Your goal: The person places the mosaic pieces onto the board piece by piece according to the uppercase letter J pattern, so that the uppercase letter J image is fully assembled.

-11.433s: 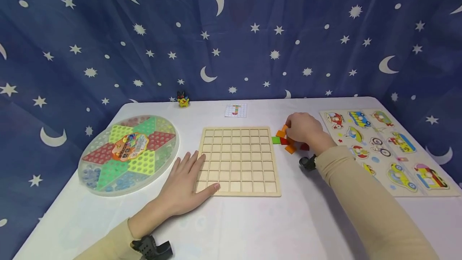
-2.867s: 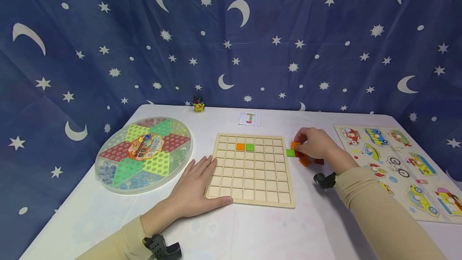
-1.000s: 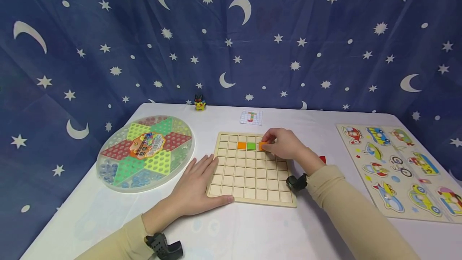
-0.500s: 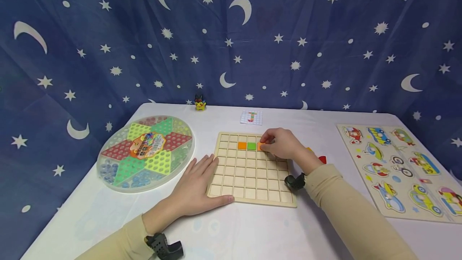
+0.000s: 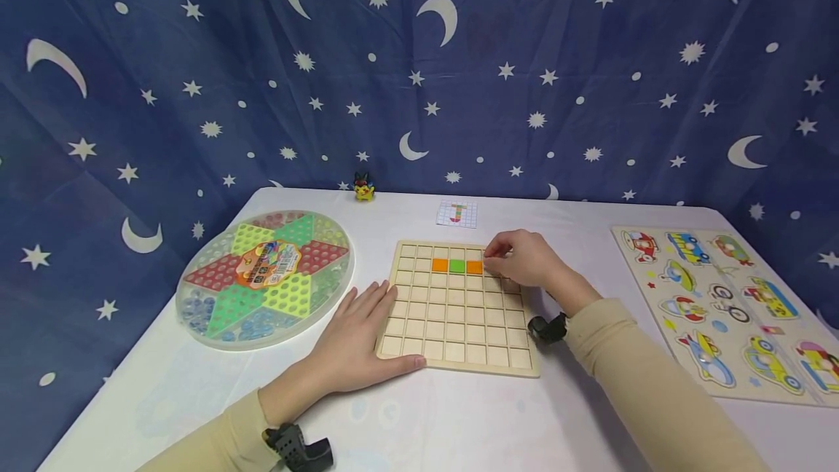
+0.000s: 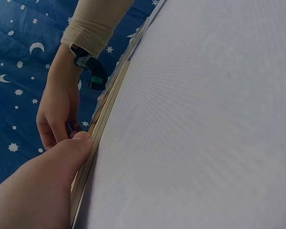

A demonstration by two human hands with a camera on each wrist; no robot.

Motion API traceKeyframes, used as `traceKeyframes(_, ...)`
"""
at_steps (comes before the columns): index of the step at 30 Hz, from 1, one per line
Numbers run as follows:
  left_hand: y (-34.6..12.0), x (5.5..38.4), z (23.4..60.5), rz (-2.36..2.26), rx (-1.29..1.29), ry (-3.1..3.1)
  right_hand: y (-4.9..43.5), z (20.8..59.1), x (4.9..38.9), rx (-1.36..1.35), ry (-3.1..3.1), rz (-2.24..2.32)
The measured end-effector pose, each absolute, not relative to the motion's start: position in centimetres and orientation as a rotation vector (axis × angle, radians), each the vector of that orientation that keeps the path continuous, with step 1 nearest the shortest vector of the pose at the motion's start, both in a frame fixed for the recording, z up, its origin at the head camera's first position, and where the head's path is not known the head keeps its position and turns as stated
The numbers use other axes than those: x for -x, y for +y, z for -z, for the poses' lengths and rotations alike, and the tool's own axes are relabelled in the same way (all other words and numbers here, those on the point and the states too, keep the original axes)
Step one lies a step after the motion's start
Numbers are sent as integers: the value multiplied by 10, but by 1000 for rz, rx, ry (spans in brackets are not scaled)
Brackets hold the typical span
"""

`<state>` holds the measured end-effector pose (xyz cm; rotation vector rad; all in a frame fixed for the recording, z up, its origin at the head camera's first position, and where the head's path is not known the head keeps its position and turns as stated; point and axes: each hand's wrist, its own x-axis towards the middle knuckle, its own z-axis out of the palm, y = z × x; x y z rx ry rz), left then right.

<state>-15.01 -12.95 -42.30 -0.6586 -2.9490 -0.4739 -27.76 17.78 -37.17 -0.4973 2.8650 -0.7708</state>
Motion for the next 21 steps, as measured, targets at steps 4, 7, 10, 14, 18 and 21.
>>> traceKeyframes(4, -129, 150, 422, 476, 661, -2946, 188, 369, 277, 484, 2890, 754)
traceKeyframes(7, -129, 151, 423, 474, 660, -2945, 195, 367, 276, 468, 2908, 737)
traceKeyframes(10, -130, 151, 424, 469, 658, -2947, 204, 365, 276, 458, 2914, 730)
traceKeyframes(14, -130, 150, 424, 474, 660, -2949, 215, 364, 275, 433, 2913, 712)
traceKeyframes(18, -130, 150, 423, 472, 658, -2949, 226, 363, 275, 413, 2922, 686)
traceKeyframes(21, -129, 150, 422, 477, 658, -2947, 233, 362, 275, 411, 2932, 675)
